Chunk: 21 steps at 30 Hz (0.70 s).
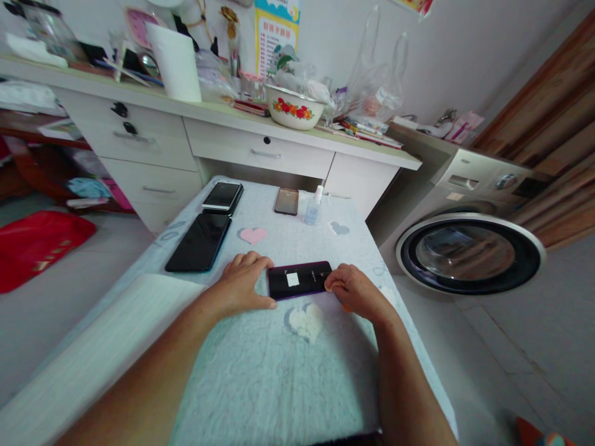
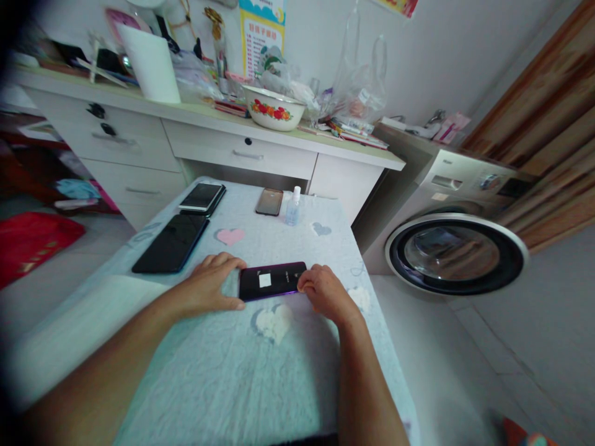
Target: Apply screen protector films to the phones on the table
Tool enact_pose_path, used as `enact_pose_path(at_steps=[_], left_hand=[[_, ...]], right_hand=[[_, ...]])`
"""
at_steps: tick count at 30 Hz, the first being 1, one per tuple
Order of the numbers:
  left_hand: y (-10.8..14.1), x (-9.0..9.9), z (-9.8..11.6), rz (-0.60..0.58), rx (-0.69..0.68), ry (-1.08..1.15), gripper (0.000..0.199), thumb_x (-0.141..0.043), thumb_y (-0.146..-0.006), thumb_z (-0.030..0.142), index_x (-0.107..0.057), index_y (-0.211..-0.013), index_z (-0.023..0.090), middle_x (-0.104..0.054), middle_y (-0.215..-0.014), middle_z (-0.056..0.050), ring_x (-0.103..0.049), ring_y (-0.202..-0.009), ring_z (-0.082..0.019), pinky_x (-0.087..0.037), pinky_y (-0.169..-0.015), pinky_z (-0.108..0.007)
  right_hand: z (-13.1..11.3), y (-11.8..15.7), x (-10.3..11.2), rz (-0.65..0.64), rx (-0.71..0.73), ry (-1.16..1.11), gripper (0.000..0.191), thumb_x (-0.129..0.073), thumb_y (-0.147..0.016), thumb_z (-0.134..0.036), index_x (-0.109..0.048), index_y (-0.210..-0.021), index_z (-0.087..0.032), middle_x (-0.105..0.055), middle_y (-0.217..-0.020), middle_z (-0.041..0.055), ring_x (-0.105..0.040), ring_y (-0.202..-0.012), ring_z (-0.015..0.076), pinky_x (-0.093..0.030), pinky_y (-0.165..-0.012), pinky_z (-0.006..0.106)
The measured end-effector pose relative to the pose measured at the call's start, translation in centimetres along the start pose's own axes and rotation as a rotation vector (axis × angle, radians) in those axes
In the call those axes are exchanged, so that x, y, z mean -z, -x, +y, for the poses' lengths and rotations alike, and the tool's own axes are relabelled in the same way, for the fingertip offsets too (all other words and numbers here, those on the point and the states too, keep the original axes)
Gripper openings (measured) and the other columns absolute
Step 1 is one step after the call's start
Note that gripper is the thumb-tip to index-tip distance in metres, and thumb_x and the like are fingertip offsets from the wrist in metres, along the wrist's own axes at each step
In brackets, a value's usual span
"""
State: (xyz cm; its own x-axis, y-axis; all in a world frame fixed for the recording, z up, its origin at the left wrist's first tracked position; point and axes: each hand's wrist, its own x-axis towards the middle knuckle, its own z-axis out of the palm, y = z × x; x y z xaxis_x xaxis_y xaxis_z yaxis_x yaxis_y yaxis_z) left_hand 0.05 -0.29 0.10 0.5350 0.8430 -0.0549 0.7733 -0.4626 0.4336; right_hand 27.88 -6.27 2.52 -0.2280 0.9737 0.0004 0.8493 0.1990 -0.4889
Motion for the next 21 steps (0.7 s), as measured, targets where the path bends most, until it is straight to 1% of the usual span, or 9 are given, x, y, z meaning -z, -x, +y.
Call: enact_pose_path(at_steps=[4, 9, 13, 18, 21], left_hand=[[0.0, 0.1, -0.1, -0.009, -0.016, 0.006, 0.070, -0.071, -0.057, 0.053, -0.055, -0.119, 0.024, -0.054, -0.119, -0.009, -0.046, -0.113, -0.033, -0.039, -0.094, -0.041], [-0.1, -0.1, -0.2, 0.002, -0.004, 0.010, 0.070, -0.072, -0.057, 0.053, -0.055, -0.118, 0.026, -0.054, -0.120, -0.008, -0.046, -0.113, -0.033, -0.039, -0.093, -0.040], [-0.1, -0.4, -0.2, 0.016, -0.001, -0.001, 0.071, -0.073, -0.055, 0.054, -0.054, -0.118, 0.026, -0.054, -0.119, -0.008, -0.047, -0.113, -0.032, -0.039, -0.094, -0.040], [0.0, -0.1, 0.2, 0.014, 0.008, -0.004, 0.070, -0.074, -0.057, 0.052, -0.054, -0.118, 0.024, -0.054, -0.119, -0.009, -0.046, -0.113, -0.032, -0.039, -0.095, -0.040], [0.0, 0.1, 0.4, 0.018, -0.010, 0.002, 0.070, -0.075, -0.057, 0.050, -0.054, -0.118, 0.024, -0.054, -0.119, -0.008, -0.047, -0.112, -0.031, -0.040, -0.094, -0.040]], right_hand=[[0.1, 0.1, 0.2, -0.010, -0.029, -0.011, 0.028, -0.048, -0.072, -0.001, -0.070, -0.074, -0.018, -0.062, -0.078, 0.0016, -0.055, -0.069, 0.0123, -0.040, -0.065, 0.023], [-0.6, -0.1, -0.1, -0.009, 0.016, -0.005, 0.027, -0.051, -0.073, -0.001, -0.070, -0.076, -0.018, -0.063, -0.080, 0.0021, -0.055, -0.075, 0.0138, -0.041, -0.071, 0.024], [-1.6, -0.4, -0.9, -0.003, 0.089, -0.009, 0.025, -0.053, -0.076, 0.000, -0.070, -0.077, -0.018, -0.063, -0.080, 0.0023, -0.055, -0.081, 0.0153, -0.040, -0.078, 0.026], [-2.2, -0.8, -2.3, 0.012, 0.147, -0.038, 0.024, -0.055, -0.077, 0.000, -0.069, -0.077, -0.019, -0.062, -0.081, 0.0012, -0.054, -0.083, 0.0152, -0.040, -0.079, 0.026], [-2.3, -0.8, -2.6, 0.020, 0.162, -0.042, 0.025, -0.055, -0.077, 0.000, -0.070, -0.078, -0.020, -0.062, -0.082, 0.0009, -0.054, -0.083, 0.0152, -0.040, -0.079, 0.026]])
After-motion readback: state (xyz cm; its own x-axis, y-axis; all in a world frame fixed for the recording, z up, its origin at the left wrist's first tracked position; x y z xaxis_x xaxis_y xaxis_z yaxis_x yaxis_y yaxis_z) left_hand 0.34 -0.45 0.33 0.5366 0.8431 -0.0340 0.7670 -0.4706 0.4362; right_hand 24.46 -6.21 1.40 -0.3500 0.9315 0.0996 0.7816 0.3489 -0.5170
